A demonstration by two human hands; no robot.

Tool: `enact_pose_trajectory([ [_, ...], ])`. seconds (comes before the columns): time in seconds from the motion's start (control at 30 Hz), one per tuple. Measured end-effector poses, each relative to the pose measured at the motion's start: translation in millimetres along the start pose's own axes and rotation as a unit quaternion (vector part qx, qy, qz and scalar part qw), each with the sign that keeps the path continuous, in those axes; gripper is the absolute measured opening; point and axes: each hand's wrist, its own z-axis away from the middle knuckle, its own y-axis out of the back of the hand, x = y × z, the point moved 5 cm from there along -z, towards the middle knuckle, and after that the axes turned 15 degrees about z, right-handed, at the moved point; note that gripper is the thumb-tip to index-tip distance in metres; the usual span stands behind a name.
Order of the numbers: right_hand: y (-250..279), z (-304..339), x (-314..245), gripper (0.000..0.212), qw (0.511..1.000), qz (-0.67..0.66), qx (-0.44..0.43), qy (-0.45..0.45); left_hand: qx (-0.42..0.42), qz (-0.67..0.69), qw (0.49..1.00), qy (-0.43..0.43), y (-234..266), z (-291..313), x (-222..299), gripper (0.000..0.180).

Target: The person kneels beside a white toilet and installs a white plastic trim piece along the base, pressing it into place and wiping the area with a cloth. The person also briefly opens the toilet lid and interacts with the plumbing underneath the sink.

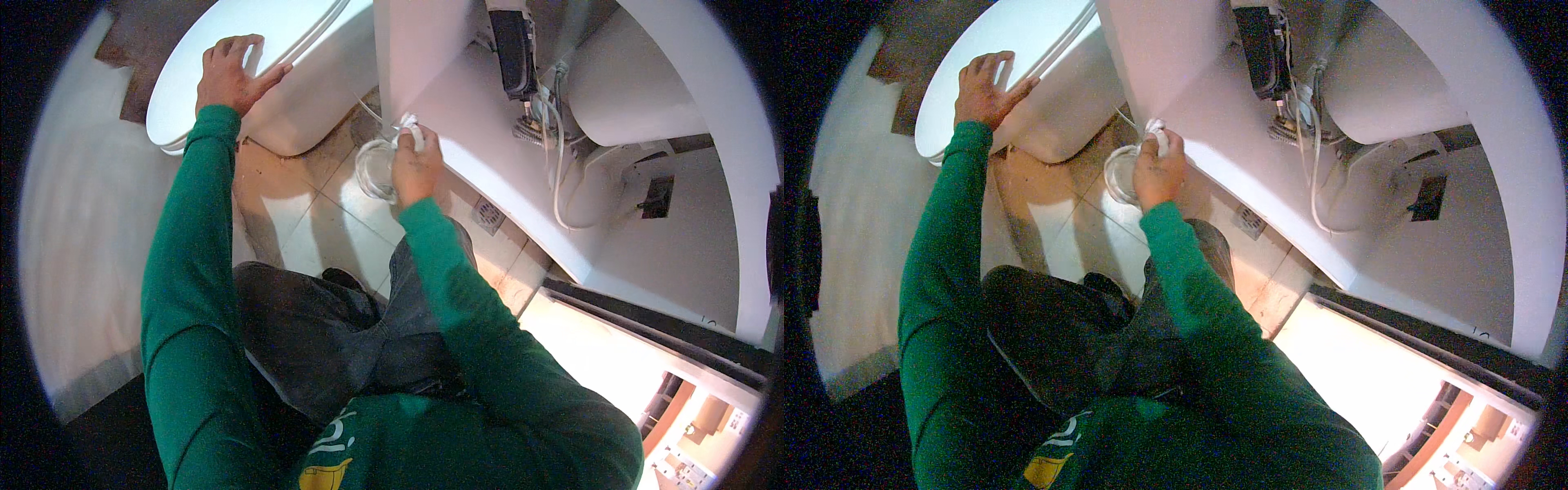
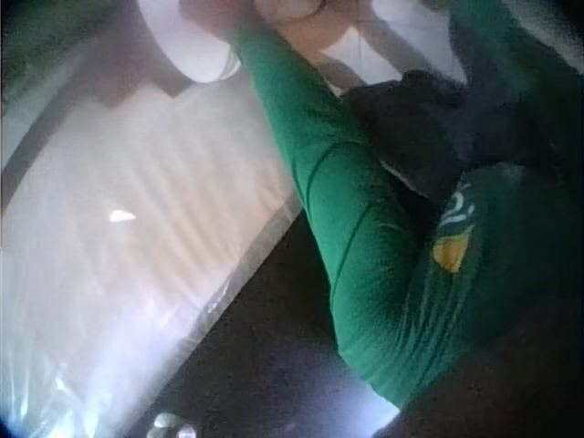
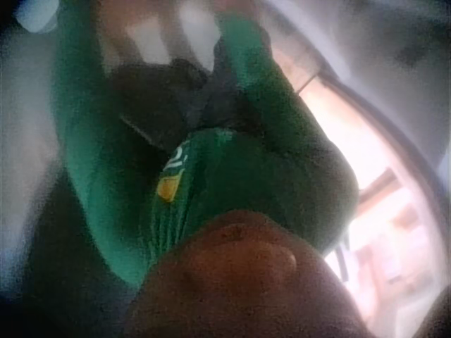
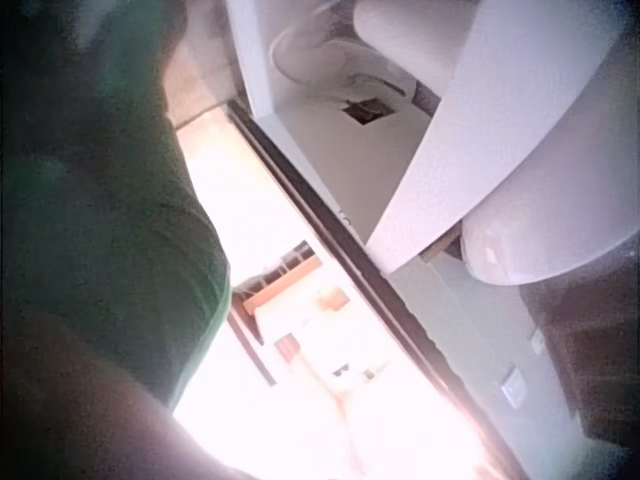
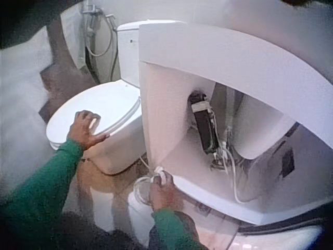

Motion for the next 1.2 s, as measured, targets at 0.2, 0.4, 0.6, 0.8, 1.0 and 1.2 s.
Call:
enact_pose_trajectory([
  [0.2, -68.0, -16.9, 11.9, 0.040, 0.987, -0.086, 0.030, -0.130, -0.035, -0.003, 0.999, 0.041, -4.3, -2.8, 1.5, 0.075],
  [0.4, -95.6, -28.7, 20.7, 0.038, 0.961, -0.182, 0.058, -0.201, -0.036, -0.015, 0.998, 0.042, 0.2, -4.1, 2.4, 0.075],
  [0.6, -87.0, -49.1, 8.5, 0.033, 0.946, -0.253, 0.075, -0.186, -0.042, 0.017, 0.998, 0.054, -1.6, -9.6, 16.8, 0.074],
  [0.8, -57.3, -36.8, -55.9, 0.027, 0.898, -0.400, 0.057, -0.172, -0.040, 0.014, 0.997, 0.059, 5.2, -9.4, 17.3, 0.068],
  [1.0, -14.1, -20.7, -119.8, 0.024, 0.919, -0.365, 0.147, -0.021, -0.041, 0.006, 0.999, 0.003, -1.9, -6.3, -2.3, 0.064],
  [1.2, -71.4, -3.4, -67.4, 0.031, 0.988, -0.138, 0.069, -0.022, -0.040, 0.009, 0.998, 0.038, 8.8, -1.6, 3.9, 0.065],
])
